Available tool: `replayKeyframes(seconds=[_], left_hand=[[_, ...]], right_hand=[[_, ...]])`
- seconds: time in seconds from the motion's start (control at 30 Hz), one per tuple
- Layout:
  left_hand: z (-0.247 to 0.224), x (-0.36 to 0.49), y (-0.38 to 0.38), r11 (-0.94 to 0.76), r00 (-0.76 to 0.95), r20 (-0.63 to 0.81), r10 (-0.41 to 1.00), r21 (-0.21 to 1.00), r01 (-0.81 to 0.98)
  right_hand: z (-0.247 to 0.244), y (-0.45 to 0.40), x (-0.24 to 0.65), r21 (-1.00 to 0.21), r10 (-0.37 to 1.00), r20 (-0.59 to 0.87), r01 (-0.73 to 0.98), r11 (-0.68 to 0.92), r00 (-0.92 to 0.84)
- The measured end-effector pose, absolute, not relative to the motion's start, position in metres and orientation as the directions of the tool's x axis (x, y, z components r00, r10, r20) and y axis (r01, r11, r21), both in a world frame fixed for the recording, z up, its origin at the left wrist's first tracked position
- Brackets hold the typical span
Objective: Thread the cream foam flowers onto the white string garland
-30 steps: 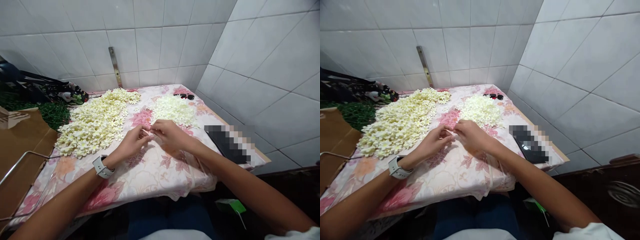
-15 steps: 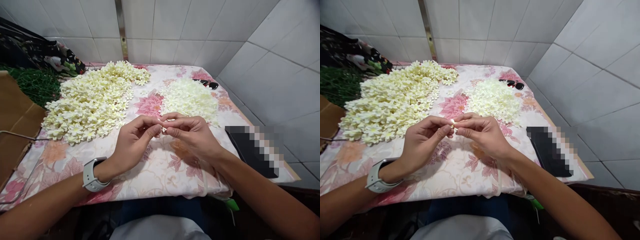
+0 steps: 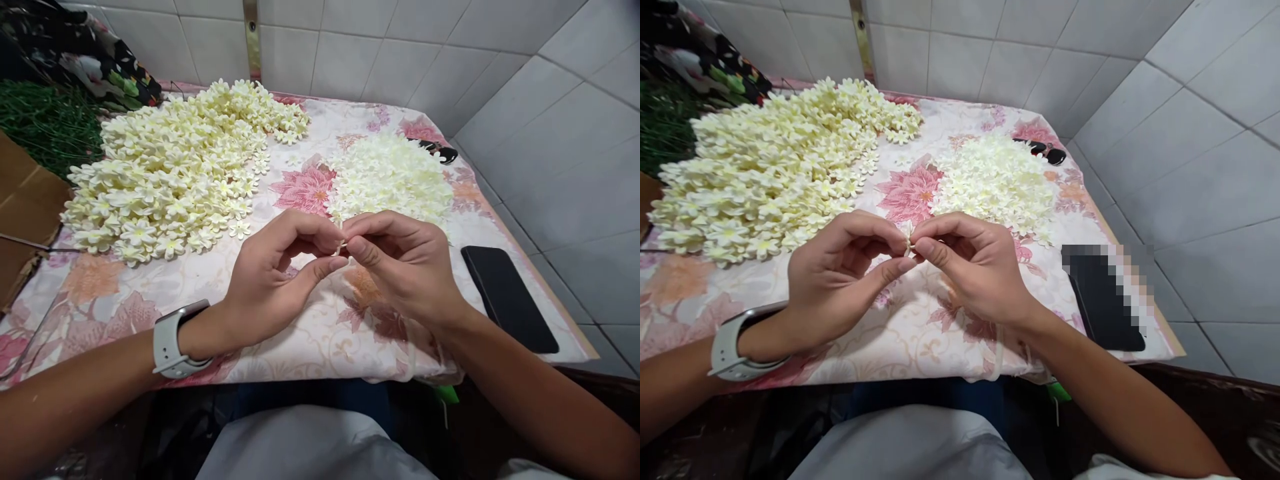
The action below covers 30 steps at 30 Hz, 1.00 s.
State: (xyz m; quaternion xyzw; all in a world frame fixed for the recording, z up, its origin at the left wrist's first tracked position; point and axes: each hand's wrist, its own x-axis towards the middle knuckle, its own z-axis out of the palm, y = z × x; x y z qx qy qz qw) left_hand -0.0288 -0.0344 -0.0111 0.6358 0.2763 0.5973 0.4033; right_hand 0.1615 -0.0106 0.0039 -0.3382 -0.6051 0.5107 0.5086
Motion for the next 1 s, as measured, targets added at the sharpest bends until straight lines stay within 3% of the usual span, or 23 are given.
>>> replayKeyframes(seconds=[0.2, 0.5, 1.0], left_hand=[[-0.004, -0.029, -0.040, -0.559, 0.049, 0.564, 0.824, 0.825, -0.088], [0.011, -0.028, -0.044, -0.421, 0.048, 0.437, 0.898, 0.886, -0.194], [0.016, -0.031, -0.039, -0.326, 0.093, 0.365, 0.926, 0.901, -0.285]], right_hand=[[0.000, -0.009, 0.167, -0.971, 0.927, 0.203, -0.189, 0.148, -0.314], [0.012, -0.016, 0.161, -0.964, 0.947, 0.254, -0.127, 0.232, -0.195], [0.011, -0.018, 0.167, -0.959, 0.929, 0.277, -0.125, 0.254, -0.243]])
